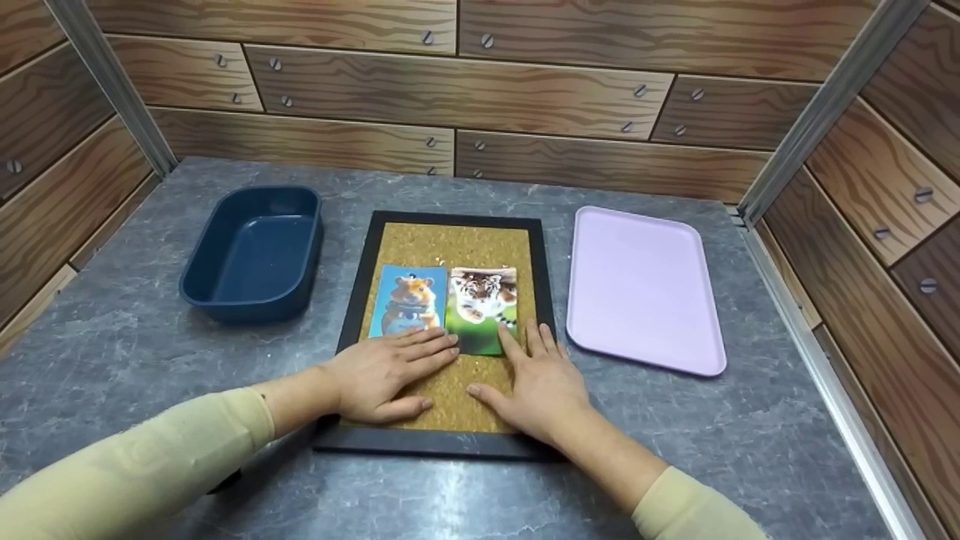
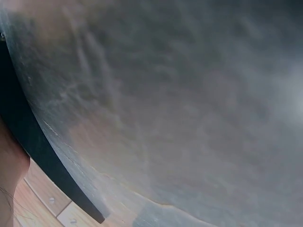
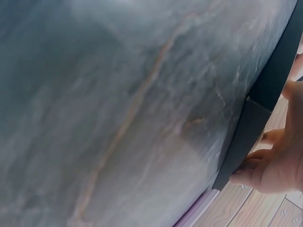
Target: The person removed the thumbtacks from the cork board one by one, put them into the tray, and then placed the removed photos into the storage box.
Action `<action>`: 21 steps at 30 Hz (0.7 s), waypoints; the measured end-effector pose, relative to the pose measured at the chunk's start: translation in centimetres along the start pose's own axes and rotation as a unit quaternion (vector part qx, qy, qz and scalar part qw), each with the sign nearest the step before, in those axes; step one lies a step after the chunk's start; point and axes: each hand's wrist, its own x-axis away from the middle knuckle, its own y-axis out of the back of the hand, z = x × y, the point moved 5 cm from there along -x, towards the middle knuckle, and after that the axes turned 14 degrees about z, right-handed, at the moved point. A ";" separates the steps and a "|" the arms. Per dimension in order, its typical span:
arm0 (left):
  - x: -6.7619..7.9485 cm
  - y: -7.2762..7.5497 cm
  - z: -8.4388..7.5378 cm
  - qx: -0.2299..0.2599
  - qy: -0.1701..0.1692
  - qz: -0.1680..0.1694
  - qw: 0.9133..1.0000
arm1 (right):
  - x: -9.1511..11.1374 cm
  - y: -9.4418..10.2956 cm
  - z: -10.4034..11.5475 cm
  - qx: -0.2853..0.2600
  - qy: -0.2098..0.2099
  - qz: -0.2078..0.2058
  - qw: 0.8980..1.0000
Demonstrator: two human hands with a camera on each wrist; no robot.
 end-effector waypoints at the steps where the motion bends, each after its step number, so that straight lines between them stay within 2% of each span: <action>1: 0.0 0.0 0.0 -0.001 0.000 -0.002 1.000 | 0.0 0.0 -0.1 -0.003 0.001 0.001 1.000; 11: 0.0 -0.2 0.0 -0.012 -0.001 -0.015 1.000 | -0.1 1.8 -0.8 -0.043 0.028 -0.013 0.999; 21: 0.0 -0.2 0.1 -0.011 0.002 -0.007 1.000 | -1.8 4.9 -1.9 -0.082 0.059 -0.026 0.995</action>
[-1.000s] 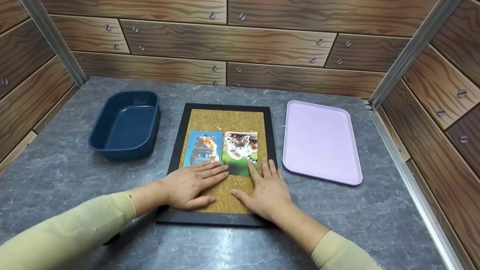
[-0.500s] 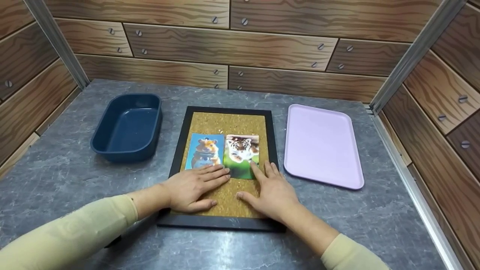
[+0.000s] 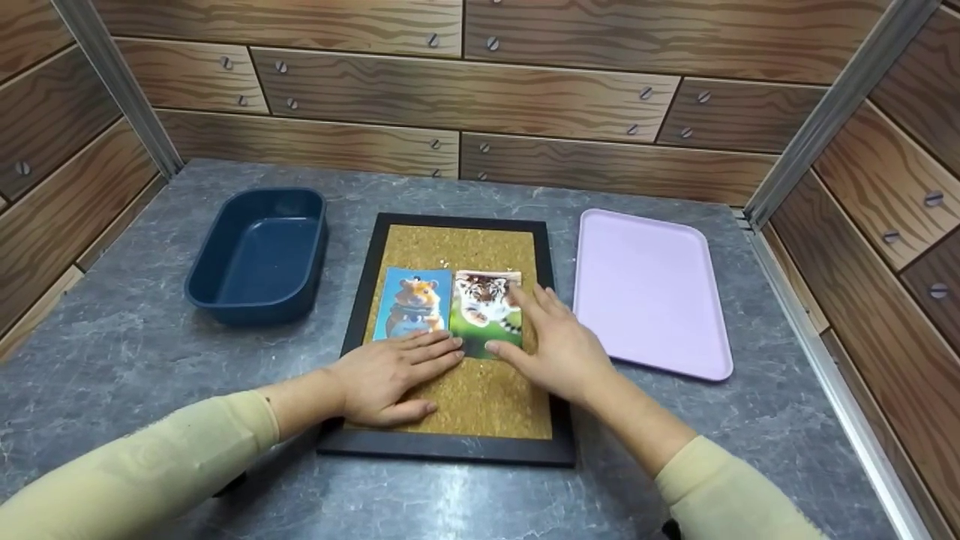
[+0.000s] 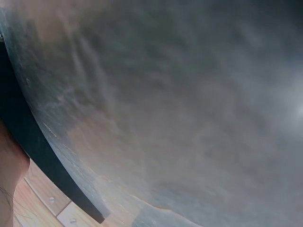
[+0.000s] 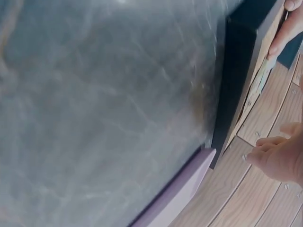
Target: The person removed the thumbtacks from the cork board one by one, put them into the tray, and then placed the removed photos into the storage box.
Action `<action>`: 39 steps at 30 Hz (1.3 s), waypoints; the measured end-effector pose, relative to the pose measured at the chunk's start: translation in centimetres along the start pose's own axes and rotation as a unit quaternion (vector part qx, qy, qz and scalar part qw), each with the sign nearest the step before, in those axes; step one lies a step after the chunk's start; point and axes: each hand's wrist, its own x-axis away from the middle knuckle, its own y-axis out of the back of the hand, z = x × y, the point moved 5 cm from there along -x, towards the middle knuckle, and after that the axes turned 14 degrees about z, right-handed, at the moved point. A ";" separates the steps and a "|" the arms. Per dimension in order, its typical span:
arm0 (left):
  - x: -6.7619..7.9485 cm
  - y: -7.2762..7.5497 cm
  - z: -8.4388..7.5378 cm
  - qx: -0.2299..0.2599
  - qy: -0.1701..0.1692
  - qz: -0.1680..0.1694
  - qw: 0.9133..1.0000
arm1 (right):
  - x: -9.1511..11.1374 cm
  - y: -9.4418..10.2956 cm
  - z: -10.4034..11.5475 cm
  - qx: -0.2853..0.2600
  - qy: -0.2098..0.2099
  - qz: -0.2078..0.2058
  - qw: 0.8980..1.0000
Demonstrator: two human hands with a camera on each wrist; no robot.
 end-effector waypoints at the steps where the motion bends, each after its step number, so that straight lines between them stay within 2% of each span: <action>1: 0.0 0.0 0.0 0.000 0.000 0.000 1.000 | -0.3 0.3 -0.2 -0.003 0.007 -0.003 1.000; 10: -0.3 0.3 0.4 -0.002 0.000 -0.007 1.000 | -3.5 3.1 -1.4 -0.057 0.054 -0.023 0.997; 14: -0.2 0.5 0.6 0.002 -0.001 -0.009 1.000 | -5.0 3.9 -1.9 -0.108 0.074 -0.028 0.991; 17: -0.1 0.5 0.6 0.004 -0.004 -0.008 1.000 | -6.1 4.2 -2.4 -0.188 0.097 -0.029 0.977; 21: 0.1 0.3 0.5 0.003 -0.004 -0.009 1.000 | -7.7 4.6 -3.1 -0.291 0.119 -0.037 0.949; 23: 0.1 0.2 0.4 0.004 -0.003 -0.007 1.000 | -8.5 4.9 -3.5 -0.320 0.125 -0.045 0.938; 26: 0.1 0.1 0.3 0.008 -0.003 -0.005 1.000 | -9.5 5.1 -4.0 -0.345 0.130 -0.056 0.928; 32: -0.1 0.0 0.1 0.007 -0.004 -0.006 1.000 | -11.4 5.0 -5.1 -0.373 0.123 -0.056 0.918; 36: -0.2 0.0 0.1 0.003 -0.003 -0.004 1.000 | -12.6 4.5 -5.3 -0.380 0.115 -0.032 0.917; 39: -0.1 0.0 0.2 0.002 -0.001 -0.002 1.000 | -13.4 4.0 -5.1 -0.375 0.110 -0.008 0.920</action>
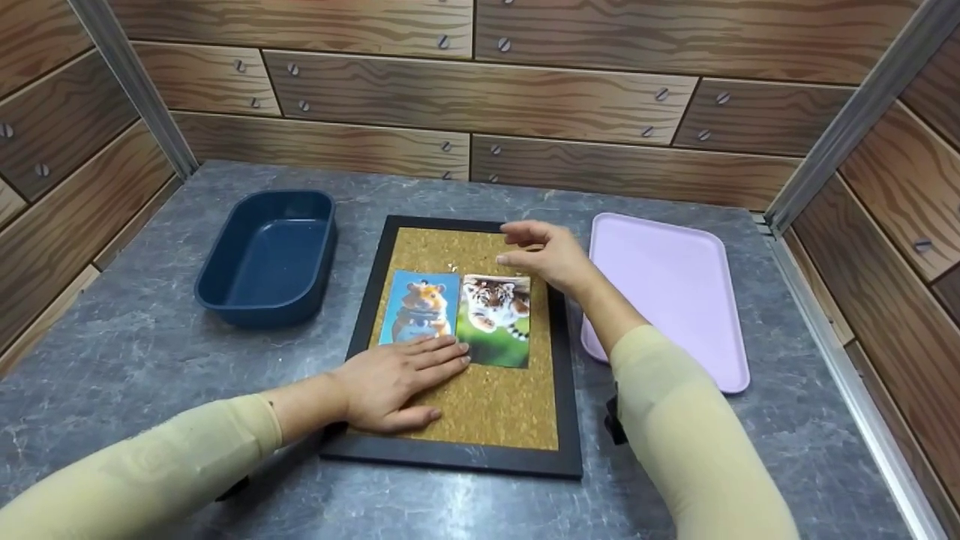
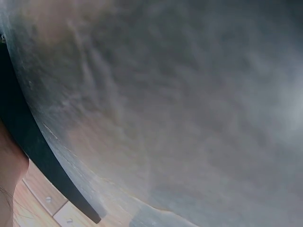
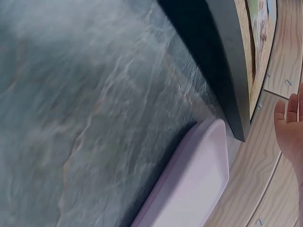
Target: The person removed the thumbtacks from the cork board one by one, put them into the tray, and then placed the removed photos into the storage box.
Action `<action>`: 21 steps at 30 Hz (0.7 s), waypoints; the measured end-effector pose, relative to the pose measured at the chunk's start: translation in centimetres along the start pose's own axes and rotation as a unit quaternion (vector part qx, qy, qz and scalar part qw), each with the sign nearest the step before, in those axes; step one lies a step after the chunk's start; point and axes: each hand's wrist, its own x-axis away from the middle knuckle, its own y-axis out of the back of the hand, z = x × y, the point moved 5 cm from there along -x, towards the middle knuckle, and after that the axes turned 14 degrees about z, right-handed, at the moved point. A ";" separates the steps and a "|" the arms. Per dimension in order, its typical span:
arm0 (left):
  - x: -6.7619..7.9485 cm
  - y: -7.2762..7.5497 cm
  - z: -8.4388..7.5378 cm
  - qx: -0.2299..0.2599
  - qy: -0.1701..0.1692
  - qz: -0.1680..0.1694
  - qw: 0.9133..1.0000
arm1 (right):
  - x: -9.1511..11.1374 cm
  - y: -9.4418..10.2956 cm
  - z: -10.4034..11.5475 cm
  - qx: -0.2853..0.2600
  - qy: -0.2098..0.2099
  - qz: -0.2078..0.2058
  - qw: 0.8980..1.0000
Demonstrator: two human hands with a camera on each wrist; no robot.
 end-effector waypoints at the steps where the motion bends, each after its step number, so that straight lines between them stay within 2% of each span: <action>1: 0.0 0.0 0.0 0.001 0.000 0.000 1.000 | -0.2 -0.2 -0.1 0.001 -0.004 0.006 1.000; 9: 0.0 -0.1 0.0 0.003 -0.003 -0.004 1.000 | -1.3 -1.3 -1.1 0.022 -0.026 0.048 0.998; 21: 0.1 0.0 0.1 0.009 -0.003 -0.002 1.000 | -1.9 -1.7 -2.9 0.031 -0.036 0.055 0.997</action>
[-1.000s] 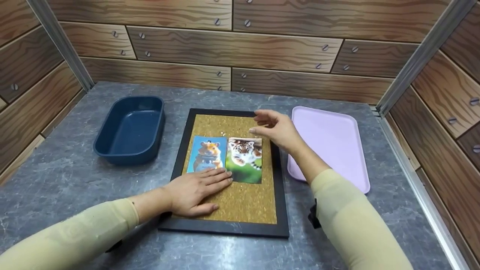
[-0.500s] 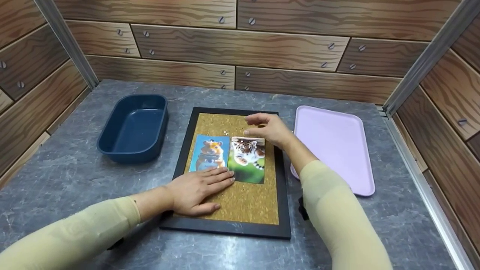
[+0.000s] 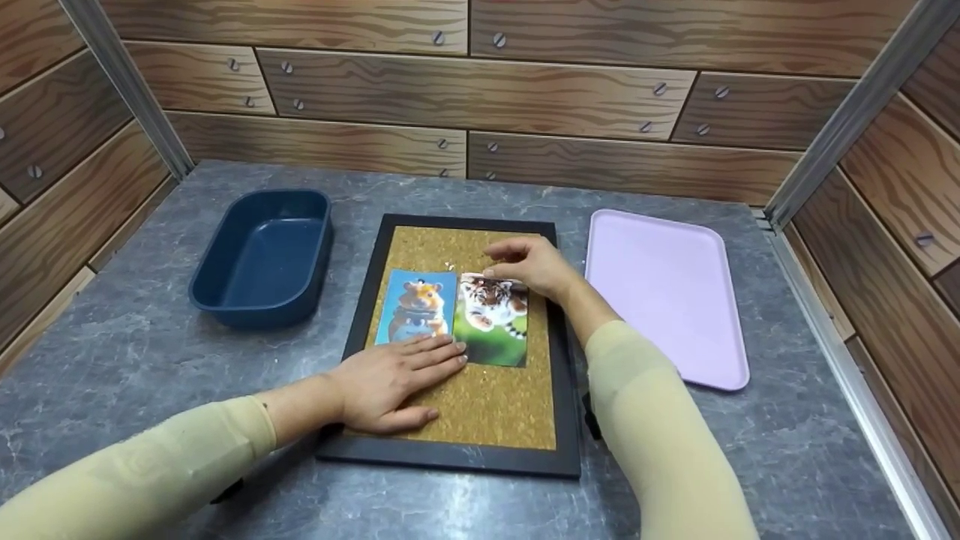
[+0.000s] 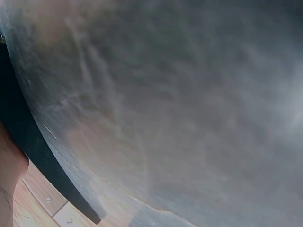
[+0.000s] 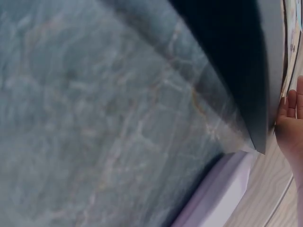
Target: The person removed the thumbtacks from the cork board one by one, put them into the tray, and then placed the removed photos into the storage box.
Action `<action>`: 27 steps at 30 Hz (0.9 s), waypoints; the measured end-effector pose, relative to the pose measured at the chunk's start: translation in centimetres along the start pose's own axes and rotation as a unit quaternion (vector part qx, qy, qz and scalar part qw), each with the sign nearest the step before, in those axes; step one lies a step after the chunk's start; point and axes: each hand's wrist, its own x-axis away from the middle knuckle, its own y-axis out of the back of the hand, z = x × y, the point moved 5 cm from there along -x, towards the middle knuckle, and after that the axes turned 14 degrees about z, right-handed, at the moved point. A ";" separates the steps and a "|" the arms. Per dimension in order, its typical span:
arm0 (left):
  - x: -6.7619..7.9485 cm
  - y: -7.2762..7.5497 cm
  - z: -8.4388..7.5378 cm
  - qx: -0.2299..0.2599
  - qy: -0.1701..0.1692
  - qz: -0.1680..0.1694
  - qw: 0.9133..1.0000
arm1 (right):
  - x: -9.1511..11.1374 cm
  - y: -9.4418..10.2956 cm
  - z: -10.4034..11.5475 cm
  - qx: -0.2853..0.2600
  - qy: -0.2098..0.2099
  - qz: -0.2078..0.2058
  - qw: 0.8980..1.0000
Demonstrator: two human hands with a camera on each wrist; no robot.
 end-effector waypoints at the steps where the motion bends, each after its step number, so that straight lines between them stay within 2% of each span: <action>1: 0.1 0.0 0.0 0.000 0.001 0.000 1.000 | 0.0 0.0 0.0 -0.001 -0.004 0.001 1.000; 10: 0.2 0.2 -0.1 -0.006 -0.001 -0.004 1.000 | -0.1 -0.3 -0.1 0.001 -0.032 0.025 0.999; 19: 0.0 0.2 -0.3 0.002 -0.005 -0.005 1.000 | 0.3 -0.7 -0.3 0.046 -0.039 0.029 0.998; 27: -0.1 0.1 -0.2 -0.005 -0.004 -0.005 1.000 | 0.1 -1.1 -0.5 0.008 -0.042 0.028 0.999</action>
